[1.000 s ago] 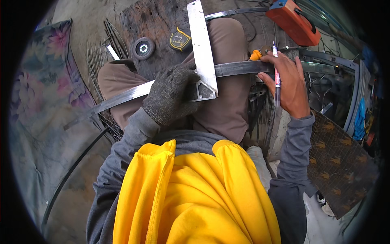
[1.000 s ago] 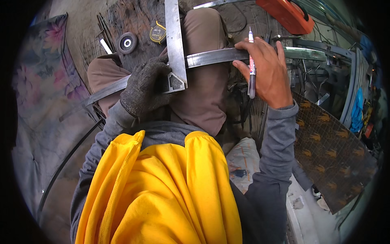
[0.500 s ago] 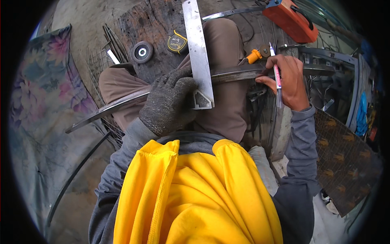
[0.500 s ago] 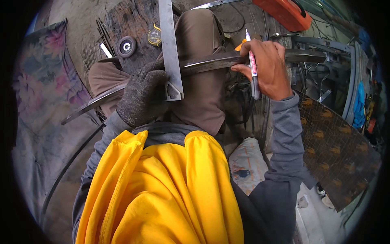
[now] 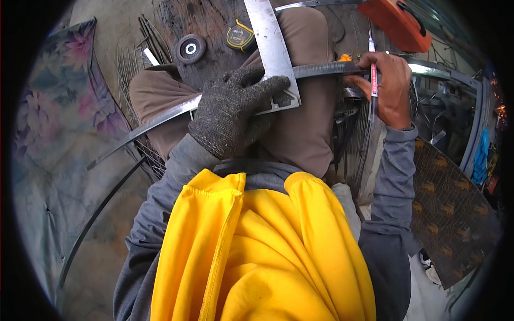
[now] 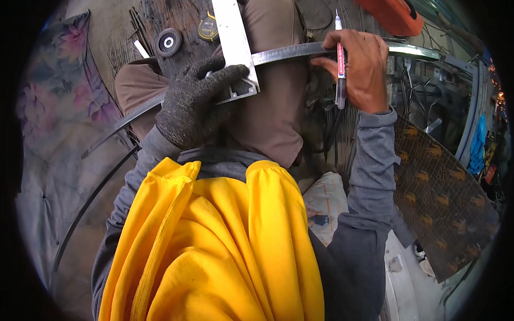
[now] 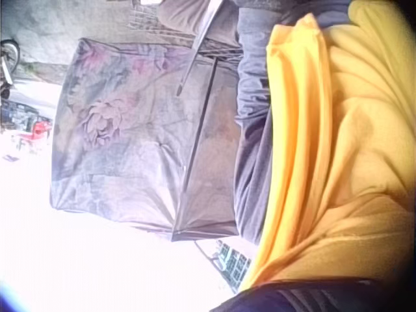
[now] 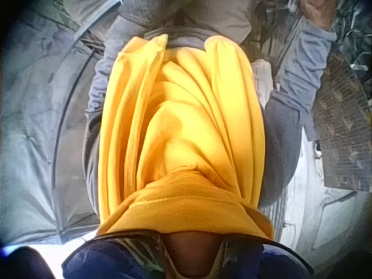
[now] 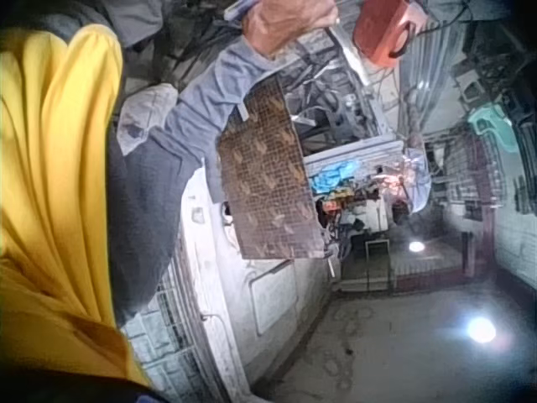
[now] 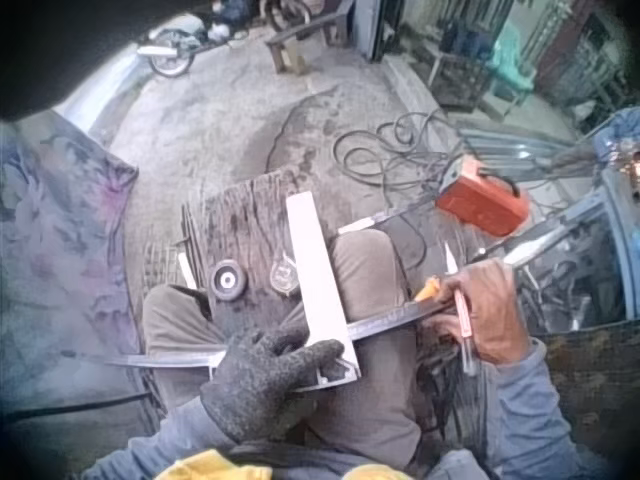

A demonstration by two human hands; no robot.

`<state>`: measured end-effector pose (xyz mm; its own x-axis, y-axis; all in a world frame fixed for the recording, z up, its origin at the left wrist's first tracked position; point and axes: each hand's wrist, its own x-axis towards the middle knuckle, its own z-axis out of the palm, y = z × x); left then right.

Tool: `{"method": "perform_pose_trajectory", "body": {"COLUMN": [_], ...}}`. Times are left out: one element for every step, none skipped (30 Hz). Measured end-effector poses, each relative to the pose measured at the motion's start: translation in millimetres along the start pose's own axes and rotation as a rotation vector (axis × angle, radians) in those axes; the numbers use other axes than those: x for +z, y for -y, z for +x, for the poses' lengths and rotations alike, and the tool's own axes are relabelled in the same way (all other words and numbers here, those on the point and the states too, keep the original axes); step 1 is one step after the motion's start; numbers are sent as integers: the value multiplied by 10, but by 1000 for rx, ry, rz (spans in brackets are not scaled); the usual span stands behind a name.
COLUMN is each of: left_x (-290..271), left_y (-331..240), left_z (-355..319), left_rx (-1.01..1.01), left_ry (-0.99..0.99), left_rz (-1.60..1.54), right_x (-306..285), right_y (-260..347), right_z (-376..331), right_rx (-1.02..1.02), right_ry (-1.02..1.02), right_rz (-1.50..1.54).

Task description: Measuring, marking, and cutting a metal strip using an angle grinder, square, and tape measure.

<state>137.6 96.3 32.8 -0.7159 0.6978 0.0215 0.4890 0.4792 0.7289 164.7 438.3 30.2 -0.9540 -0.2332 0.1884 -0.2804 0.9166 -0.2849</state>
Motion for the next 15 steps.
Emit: {"method": "perform_pose_trajectory", "body": {"left_x": [-18, -12, -8, -8, -19, -28, -23, -16, -3, 0, 2, 9, 28, 38, 29], "left_y": [-14, 3, 31, 49, 48, 49, 56, 60, 62, 57, 54, 50, 53, 57, 57], "left_z": [-3, -13, -16, -25, -30, -22, -8, -4, -12, -21, -28, -29, -31, -31, -28], "left_rx": [-13, -17, -31, -45, -42, -44, -30, -17, -16, -1, 14, 13, 2, -9, -9], "left_ry": [2, 5, 19, 32, 35, 37, 37, 36, 36, 17, -1, -3, -1, 1, 0], "left_rz": [11, 10, -28, -65, -67, -67, -68, -69, -72, -37, -2, 0, -25, -50, -51], "right_x": [14, 16, 15, 14, 15, 11, 3, -2, -5, -9, -15, -20, -20, -21, -23], "right_y": [-16, -18, -18, -16, -19, -25, -36, -39, -33, -25, -19, -19, -19, -18, -11], "right_z": [7, 7, 8, 9, 12, 20, 20, 16, 8, 13, 19, 17, 4, -3, 1], "right_rx": [-5, -4, 0, 4, 5, 6, 6, 7, 8, 6, 5, 2, 10, 18, 17], "right_ry": [-4, -1, 6, 11, 9, 11, 19, 26, 29, 33, 37, 35, 43, 51, 52], "right_rz": [0, 3, -1, -5, -7, -5, -5, -5, -7, -11, -15, -14, -15, -16, -17]}}
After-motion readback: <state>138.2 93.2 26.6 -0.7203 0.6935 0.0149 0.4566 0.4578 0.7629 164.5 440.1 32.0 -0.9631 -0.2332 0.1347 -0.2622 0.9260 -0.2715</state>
